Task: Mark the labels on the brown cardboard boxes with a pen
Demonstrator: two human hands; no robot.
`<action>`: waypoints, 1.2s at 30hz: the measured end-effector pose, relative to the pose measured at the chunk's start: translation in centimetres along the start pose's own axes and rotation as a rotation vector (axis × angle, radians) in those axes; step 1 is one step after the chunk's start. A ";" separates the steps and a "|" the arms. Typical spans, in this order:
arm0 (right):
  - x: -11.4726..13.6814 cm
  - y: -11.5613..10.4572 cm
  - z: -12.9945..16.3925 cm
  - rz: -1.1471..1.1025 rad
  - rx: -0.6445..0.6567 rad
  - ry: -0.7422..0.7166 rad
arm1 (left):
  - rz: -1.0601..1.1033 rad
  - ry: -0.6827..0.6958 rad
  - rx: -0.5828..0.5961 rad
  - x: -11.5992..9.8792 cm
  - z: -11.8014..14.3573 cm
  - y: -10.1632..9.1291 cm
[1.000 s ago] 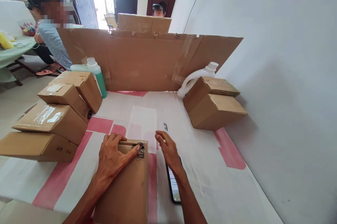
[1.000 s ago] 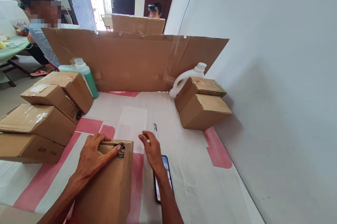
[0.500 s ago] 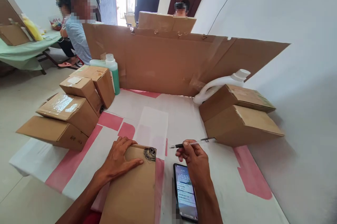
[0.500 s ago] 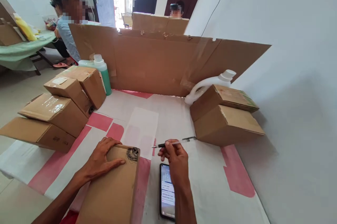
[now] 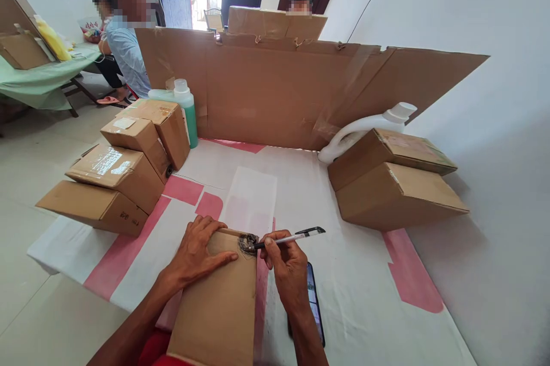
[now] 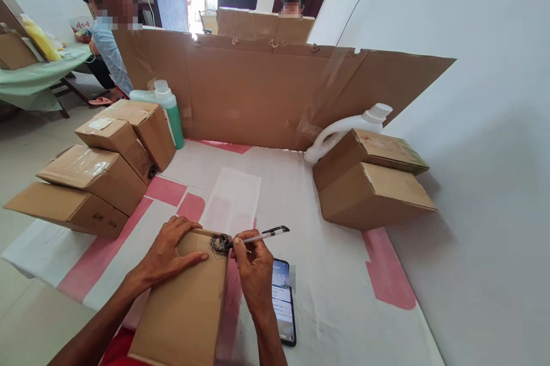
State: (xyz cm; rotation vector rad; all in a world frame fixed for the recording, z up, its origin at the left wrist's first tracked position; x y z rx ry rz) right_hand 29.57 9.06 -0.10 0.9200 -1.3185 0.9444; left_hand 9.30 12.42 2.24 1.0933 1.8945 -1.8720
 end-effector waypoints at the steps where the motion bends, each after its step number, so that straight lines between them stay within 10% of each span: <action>1: 0.2 -0.4 -0.1 0.009 -0.005 0.000 | 0.002 -0.001 -0.002 0.1 0.1 0.0; 10: -1.1 -6.0 -8.8 0.606 -0.155 -0.020 | 0.016 -0.005 -0.022 0.2 0.6 -0.4; 17: -4.8 -6.0 -13.9 0.995 -0.139 0.072 | 0.019 -0.002 -0.065 0.0 0.6 -1.0; 21: -4.6 -7.3 -10.8 1.109 -0.117 0.085 | 0.022 0.008 -0.096 0.1 0.7 -1.8; 29: -7.2 -12.4 4.2 1.367 -0.088 0.465 | -0.051 0.118 -0.148 -1.4 -0.2 -1.7; 36: -8.5 -11.4 5.2 1.039 -0.189 0.469 | -0.069 0.168 -0.081 -2.4 -0.8 -0.7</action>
Point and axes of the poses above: each hand's wrist, its own z-axis away from the middle knuckle, its own y-axis out of the palm, x = y × z, the point moved 8 cm from there along -z, towards the middle knuckle, and after that the axes turned 6 degrees about -x, right-handed, at the moved point
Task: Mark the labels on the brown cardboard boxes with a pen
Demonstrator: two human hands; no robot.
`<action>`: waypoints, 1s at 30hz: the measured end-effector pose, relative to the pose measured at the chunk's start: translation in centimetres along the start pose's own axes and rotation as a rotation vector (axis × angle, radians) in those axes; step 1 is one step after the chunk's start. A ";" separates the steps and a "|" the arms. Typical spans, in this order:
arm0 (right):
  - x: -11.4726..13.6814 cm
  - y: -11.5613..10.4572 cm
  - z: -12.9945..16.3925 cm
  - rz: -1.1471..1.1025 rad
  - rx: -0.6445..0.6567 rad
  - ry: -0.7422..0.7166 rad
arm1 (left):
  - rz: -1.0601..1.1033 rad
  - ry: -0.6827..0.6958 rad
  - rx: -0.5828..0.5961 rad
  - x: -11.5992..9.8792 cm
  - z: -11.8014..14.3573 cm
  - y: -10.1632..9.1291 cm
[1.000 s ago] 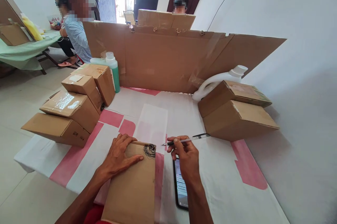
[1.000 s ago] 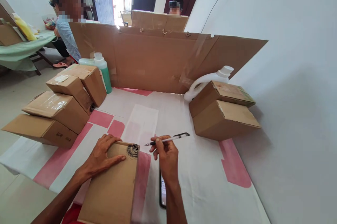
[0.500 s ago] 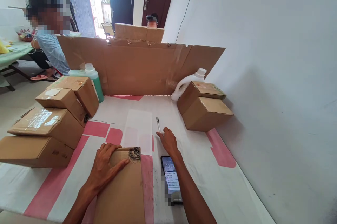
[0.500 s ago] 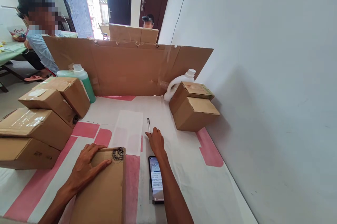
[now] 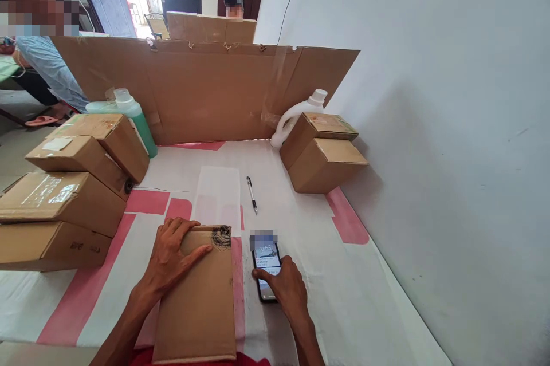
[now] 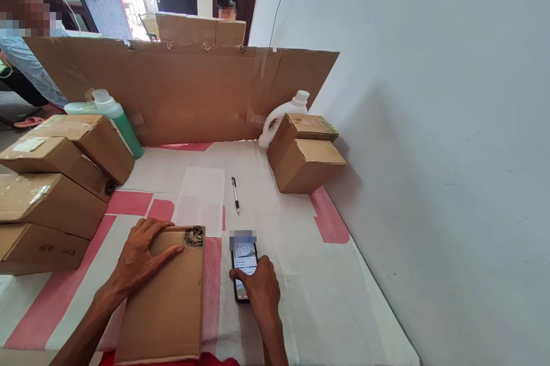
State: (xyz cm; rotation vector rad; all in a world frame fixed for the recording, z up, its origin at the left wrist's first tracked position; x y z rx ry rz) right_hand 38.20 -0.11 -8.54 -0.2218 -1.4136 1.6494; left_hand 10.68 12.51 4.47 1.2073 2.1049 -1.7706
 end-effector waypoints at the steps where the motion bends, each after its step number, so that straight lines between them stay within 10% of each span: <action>1: 0.0 0.4 0.0 -0.089 0.026 -0.015 | -0.007 -0.006 -0.009 0.2 0.1 -0.2; 8: 0.3 1.1 4.4 -1.018 0.301 0.112 | -0.047 0.003 -0.107 0.3 0.7 -1.9; 12: 3.7 -2.2 8.4 -1.425 0.575 0.229 | -0.039 0.061 -0.117 -0.6 0.3 -1.9; 20: 14.4 -5.5 14.0 -1.705 1.153 0.108 | 0.002 0.105 -0.073 -1.5 -0.2 -0.7; 30: 15.3 -3.1 15.6 -1.726 1.282 0.145 | 0.005 0.059 -0.095 -0.5 0.6 -1.8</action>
Point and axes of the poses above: each hand's wrist, its own z-axis away from the middle knuckle, its own y-axis out of the palm, x = y × z, the point moved 8 cm from there along -z, towards the middle knuckle, and after that the axes turned 6 degrees about -x, right-handed, at the moved point
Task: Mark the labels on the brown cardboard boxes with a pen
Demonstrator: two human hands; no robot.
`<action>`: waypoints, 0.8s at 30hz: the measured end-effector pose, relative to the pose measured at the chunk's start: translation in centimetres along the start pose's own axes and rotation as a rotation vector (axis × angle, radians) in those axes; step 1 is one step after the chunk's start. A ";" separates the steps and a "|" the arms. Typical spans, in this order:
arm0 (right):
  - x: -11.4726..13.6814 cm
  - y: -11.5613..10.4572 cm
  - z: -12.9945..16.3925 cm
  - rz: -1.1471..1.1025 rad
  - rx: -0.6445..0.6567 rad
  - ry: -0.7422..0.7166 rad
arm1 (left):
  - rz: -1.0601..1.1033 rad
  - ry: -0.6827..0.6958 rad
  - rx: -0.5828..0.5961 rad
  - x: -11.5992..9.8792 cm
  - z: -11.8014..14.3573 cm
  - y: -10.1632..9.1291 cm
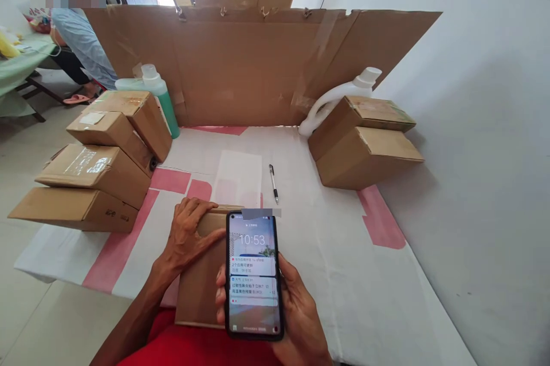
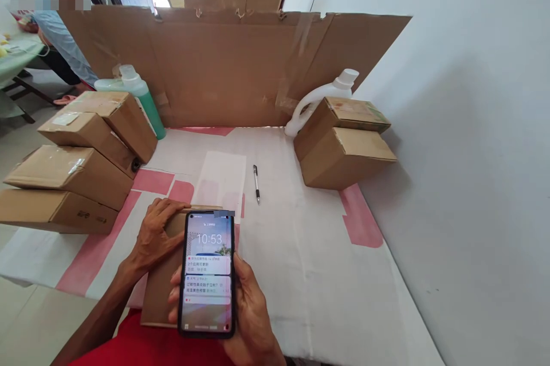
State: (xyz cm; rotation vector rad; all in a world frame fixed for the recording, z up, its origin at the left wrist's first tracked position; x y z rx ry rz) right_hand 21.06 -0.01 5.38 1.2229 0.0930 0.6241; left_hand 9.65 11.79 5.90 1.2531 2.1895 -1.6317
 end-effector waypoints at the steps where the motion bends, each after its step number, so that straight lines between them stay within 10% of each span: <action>1: 0.1 0.3 0.1 0.001 0.012 -0.001 | 0.000 0.003 -0.001 -0.1 0.0 0.0; 24: 1.0 1.0 1.5 0.049 0.065 -0.137 | -0.037 -0.018 -0.031 -0.3 0.3 -0.6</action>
Point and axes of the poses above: each hand's wrist, its own z-axis away from the middle knuckle, its own y-axis out of the palm, x = y × z, the point moved 8 cm from there along -z, towards the middle knuckle, and after that the axes turned 6 degrees about -x, right-handed, at the moved point
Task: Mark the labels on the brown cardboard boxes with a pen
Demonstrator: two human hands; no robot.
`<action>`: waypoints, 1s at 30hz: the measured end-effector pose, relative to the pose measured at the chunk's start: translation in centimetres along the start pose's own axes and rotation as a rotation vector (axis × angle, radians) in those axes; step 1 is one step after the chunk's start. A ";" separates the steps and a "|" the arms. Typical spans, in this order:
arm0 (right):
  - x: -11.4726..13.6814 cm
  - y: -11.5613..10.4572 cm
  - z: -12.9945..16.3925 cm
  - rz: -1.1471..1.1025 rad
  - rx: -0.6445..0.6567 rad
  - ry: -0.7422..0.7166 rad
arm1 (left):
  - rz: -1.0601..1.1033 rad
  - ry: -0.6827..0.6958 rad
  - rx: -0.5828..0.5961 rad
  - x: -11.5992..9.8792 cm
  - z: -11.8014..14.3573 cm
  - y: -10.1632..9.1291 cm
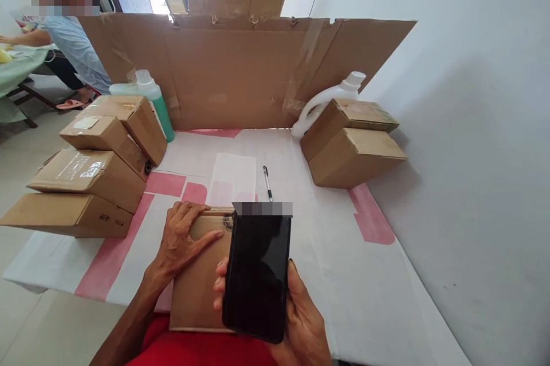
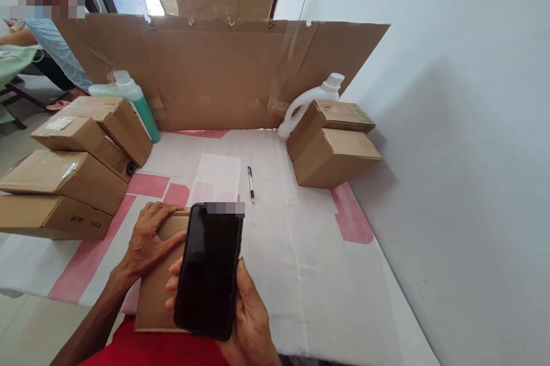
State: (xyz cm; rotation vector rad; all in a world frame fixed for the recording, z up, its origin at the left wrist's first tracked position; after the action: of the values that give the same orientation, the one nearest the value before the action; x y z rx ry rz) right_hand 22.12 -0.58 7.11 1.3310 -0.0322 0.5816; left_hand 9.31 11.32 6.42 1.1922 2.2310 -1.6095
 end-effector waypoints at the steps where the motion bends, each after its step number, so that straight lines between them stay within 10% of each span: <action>1: 0.2 -0.2 0.0 0.005 -0.005 -0.012 | -0.002 0.001 -0.005 0.1 0.0 0.0; 5: 2.7 -3.6 -0.5 0.067 -0.170 -0.142 | -0.014 -0.003 -0.008 0.4 -0.1 0.1; 11: 6.9 -15.6 -0.9 0.354 -0.676 -0.152 | -0.020 -0.036 0.056 1.1 -0.4 1.1; 16: 8.1 -21.2 -1.2 0.529 -0.778 -0.118 | -0.003 -0.041 0.086 1.6 -0.6 1.8; 20: 10.4 -22.4 0.4 1.021 -1.068 -0.260 | 0.006 -0.054 0.112 2.0 -0.9 2.7; 30: 12.5 -21.2 0.4 1.893 -1.227 -0.356 | 0.300 -0.268 0.082 5.3 -0.7 3.8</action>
State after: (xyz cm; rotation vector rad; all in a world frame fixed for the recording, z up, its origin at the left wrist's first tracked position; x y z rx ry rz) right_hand 41.77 1.26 -7.58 -0.2154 -1.7676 1.4649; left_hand 8.49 15.10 1.07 1.1831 1.7481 -1.6384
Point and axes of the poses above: each hand's wrist, its own z-axis away from the middle knuckle, its own y-axis out of the palm, x = y × z, the point moved 8 cm from there along -z, towards the middle knuckle, and after that the axes turned 6 degrees about -x, right-handed, at the moved point
